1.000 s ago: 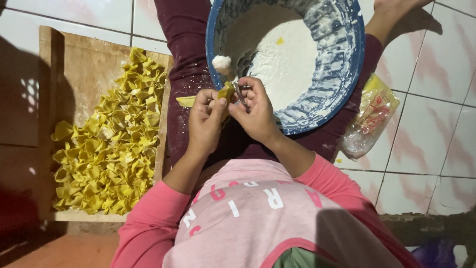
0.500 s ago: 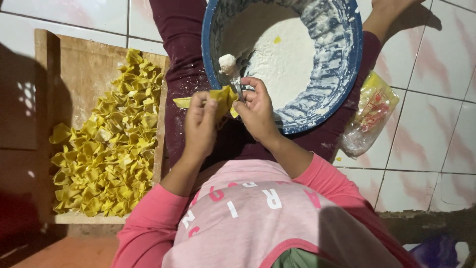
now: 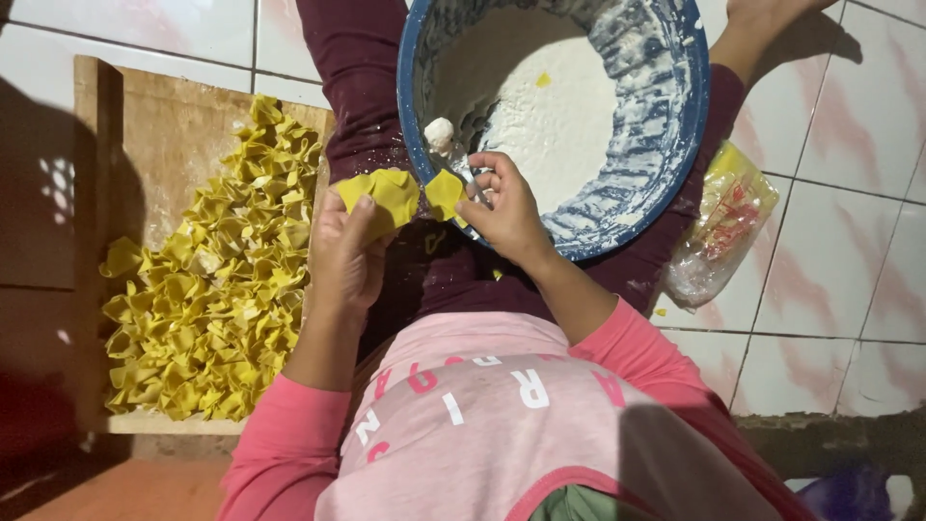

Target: Filling and folding yellow food wrappers with a white paste using a fork while sitting on the floor.

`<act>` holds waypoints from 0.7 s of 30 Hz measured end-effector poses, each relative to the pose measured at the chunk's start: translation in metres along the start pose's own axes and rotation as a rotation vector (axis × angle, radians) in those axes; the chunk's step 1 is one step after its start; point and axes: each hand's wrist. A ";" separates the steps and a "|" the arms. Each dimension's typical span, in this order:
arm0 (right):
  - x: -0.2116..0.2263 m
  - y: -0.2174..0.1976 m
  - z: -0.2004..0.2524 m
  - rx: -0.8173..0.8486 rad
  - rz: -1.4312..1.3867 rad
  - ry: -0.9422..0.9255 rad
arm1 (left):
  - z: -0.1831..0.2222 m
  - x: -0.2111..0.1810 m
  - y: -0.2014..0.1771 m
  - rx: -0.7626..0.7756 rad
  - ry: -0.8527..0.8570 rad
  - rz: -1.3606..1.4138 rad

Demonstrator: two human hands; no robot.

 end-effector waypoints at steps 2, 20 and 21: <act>0.001 -0.002 0.000 0.000 0.002 0.001 | -0.006 0.010 -0.006 -0.014 -0.001 -0.016; 0.006 -0.006 0.005 -0.030 0.044 -0.152 | -0.010 0.013 0.021 -0.047 -0.040 0.065; 0.008 -0.007 0.007 -0.053 0.059 -0.185 | -0.011 0.018 0.014 -0.065 -0.051 0.068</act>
Point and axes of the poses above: each hand's wrist, its own z-axis away from the middle knuckle, its own y-axis out of the palm, x = y × z, and after that the axes turned 7 degrees about x, right-handed
